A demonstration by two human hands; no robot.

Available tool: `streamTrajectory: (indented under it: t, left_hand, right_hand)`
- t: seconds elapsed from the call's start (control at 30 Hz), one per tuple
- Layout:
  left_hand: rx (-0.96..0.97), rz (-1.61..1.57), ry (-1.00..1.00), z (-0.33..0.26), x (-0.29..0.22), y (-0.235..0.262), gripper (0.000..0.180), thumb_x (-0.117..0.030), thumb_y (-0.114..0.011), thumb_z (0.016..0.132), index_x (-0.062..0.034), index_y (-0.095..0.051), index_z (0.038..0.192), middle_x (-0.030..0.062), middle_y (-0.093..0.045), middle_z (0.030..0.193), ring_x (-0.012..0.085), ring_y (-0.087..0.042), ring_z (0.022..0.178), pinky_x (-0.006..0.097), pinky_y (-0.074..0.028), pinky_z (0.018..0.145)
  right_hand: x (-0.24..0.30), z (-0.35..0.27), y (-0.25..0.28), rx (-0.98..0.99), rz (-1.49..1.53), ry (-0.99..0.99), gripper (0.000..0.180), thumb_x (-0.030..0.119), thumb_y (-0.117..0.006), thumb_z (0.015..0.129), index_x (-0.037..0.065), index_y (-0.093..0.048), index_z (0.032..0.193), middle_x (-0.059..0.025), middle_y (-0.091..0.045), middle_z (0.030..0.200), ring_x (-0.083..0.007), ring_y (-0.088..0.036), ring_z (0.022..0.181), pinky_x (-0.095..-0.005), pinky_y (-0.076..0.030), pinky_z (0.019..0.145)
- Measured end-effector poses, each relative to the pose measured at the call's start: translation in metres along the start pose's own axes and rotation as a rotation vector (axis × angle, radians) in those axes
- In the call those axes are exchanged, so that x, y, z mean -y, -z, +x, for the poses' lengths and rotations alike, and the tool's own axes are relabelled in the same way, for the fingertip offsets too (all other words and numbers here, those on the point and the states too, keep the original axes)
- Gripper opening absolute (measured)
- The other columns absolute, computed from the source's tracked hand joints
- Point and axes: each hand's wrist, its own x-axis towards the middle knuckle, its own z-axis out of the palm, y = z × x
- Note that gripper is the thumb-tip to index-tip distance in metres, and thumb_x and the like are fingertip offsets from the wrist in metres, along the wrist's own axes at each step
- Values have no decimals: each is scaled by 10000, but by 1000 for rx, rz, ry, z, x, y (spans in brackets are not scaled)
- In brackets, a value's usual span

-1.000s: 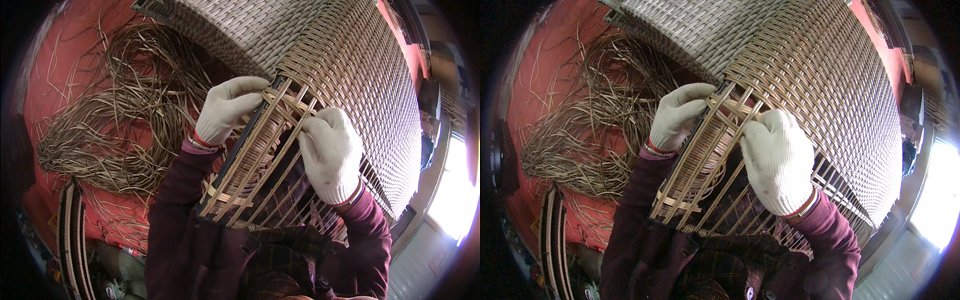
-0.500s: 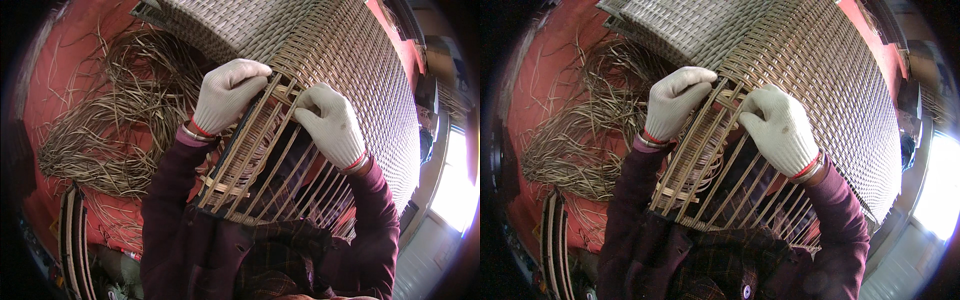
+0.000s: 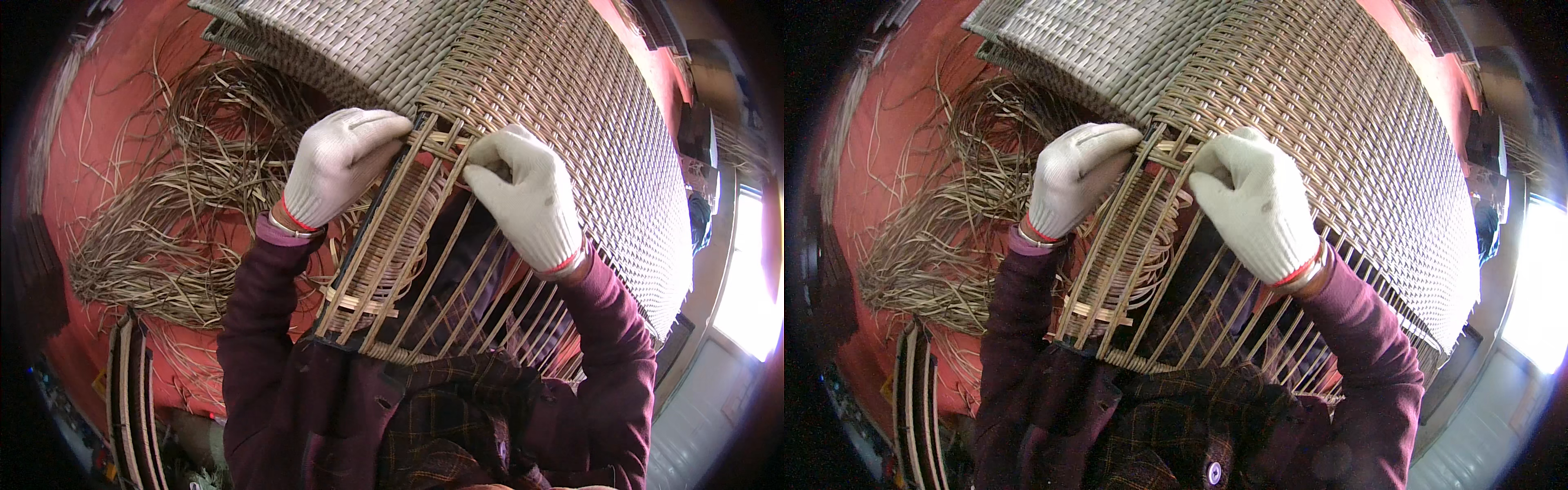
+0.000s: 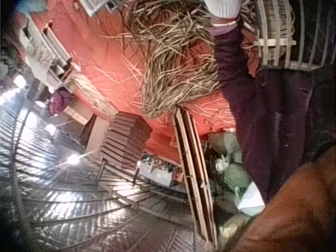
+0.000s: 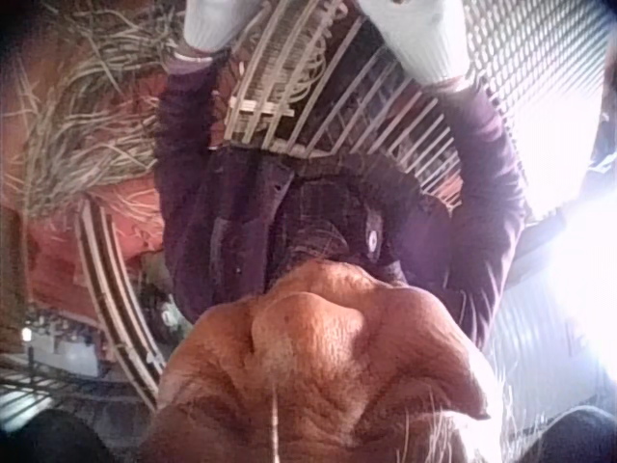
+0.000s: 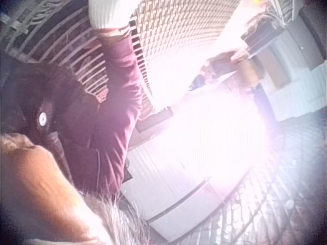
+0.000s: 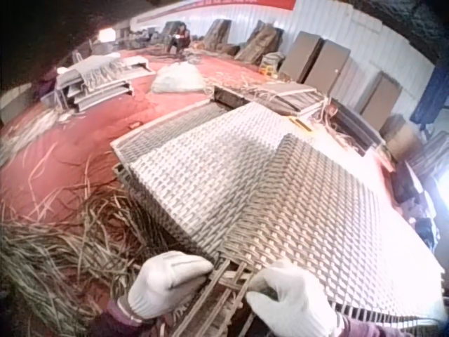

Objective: The person weaves a flat wicker basket by hand, threading flexible reeds through a rigid frame and tightening the weave. They repeatedly adjust the basket's position and tuck in loose ends to maintain a tight pattern.

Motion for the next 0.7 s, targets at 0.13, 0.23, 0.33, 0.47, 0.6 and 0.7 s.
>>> streamTrajectory:
  t: [0.13,0.23,0.33,0.47,0.6,0.7]
  left_hand:
    - [-11,119,-127,4,2,1,354,62,-804,829,-40,-756,1165,123,-777,1100,313,-750,948,386,-613,809]
    - [3,188,-171,7,1,2,358,57,-805,821,-49,-745,1158,96,-776,1070,297,-740,925,380,-605,793]
    - [40,229,-211,13,4,3,360,-7,-755,815,-73,-721,1167,83,-756,1080,295,-731,939,398,-574,841]
    - [98,273,-219,21,8,1,323,-9,-719,834,-68,-723,1151,99,-760,1084,313,-739,970,409,-582,876]
    - [100,295,-219,32,14,-7,225,-53,-703,896,-41,-736,1118,127,-765,1058,328,-748,958,416,-599,866]
    - [36,267,-151,37,16,-15,154,-70,-693,949,-21,-760,1079,151,-771,1011,352,-751,915,424,-615,829]
  right_hand:
    - [7,-10,0,-8,-204,136,108,97,-688,925,27,-732,995,-149,-667,955,-333,-704,854,-436,-568,765]
    - [6,-11,-4,-15,-236,162,147,92,-678,932,46,-724,1064,-156,-667,972,-362,-702,867,-456,-577,781]
    - [2,-6,-6,-14,-260,184,133,82,-674,925,45,-713,1047,-146,-671,928,-339,-703,859,-437,-576,769]
    - [1,-1,0,60,4,41,92,52,-661,909,22,-702,986,-139,-666,855,-305,-693,816,-412,-558,748]
    - [6,-3,4,46,-105,96,124,51,-677,898,21,-696,1016,-150,-681,876,-306,-705,761,-410,-564,699]
    - [10,-3,0,-16,-327,235,191,74,-704,918,37,-686,1104,-157,-687,917,-313,-719,767,-426,-589,694]
